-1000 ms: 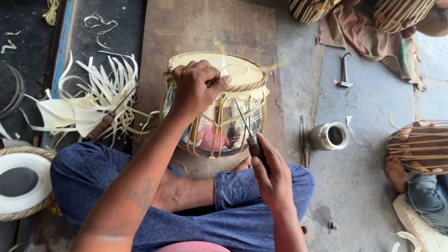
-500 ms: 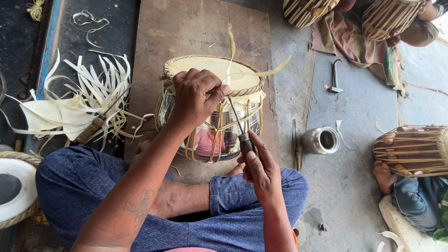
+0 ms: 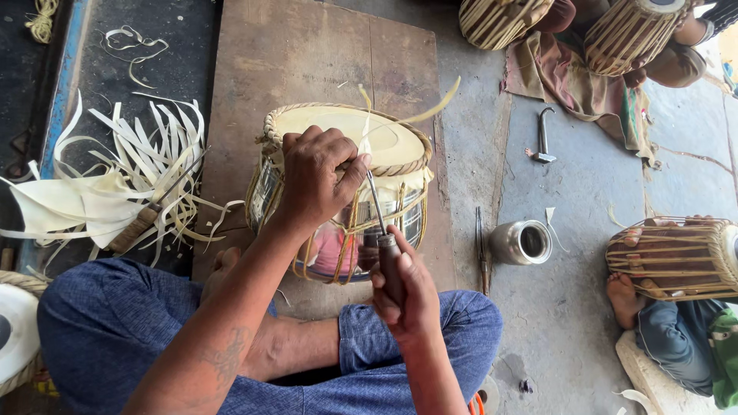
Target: The person sits cross-legged on the floor and weaves a light-colored strip around the rim of a drum using a wooden-handled tool to push the strip through the existing weave. The person repeatedly pulls the strip tight and adjusts the drum's position.
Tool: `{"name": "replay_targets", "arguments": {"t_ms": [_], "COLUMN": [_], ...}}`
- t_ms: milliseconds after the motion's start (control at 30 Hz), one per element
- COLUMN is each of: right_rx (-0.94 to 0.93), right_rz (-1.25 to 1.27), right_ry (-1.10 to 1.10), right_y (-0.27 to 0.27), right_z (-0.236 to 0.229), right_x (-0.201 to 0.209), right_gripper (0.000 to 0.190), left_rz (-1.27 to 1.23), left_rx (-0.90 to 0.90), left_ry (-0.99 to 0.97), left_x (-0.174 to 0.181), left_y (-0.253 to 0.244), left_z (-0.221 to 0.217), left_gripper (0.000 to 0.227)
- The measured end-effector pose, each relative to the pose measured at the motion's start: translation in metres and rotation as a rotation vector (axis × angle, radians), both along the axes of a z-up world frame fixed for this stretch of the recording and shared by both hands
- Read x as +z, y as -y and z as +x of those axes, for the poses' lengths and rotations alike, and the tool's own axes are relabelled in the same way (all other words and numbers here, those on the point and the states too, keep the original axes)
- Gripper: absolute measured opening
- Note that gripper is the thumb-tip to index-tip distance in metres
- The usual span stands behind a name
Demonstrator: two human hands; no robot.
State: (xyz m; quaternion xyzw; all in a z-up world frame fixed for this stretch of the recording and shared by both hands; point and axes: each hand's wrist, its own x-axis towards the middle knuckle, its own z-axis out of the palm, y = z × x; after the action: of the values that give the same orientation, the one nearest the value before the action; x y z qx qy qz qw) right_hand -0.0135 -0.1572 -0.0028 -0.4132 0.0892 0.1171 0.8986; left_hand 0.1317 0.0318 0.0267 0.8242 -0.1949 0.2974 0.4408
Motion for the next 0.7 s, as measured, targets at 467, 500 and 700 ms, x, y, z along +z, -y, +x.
{"name": "replay_targets", "arguments": {"t_ms": [467,500,700], "right_rx": [0.13,0.039,-0.148], "right_rz": [0.56,0.283,-0.479], "right_ry": [-0.159,-0.142,0.125], "right_y": [-0.033,-0.036,-0.05], "right_z": [0.002,0.001,-0.013], "right_x": [0.015,0.016,0.008], "right_gripper": [0.053,0.053,0.059], "left_rz": [0.049,0.047,0.071], "left_rx": [0.028,0.023,-0.007], "left_ry": [-0.013,-0.012,-0.019], "left_x": [0.007,0.007,0.01], "left_y": [-0.003,-0.003,0.004], "left_z": [0.001,-0.006,-0.035], "left_gripper": [0.021,0.02,0.017]}}
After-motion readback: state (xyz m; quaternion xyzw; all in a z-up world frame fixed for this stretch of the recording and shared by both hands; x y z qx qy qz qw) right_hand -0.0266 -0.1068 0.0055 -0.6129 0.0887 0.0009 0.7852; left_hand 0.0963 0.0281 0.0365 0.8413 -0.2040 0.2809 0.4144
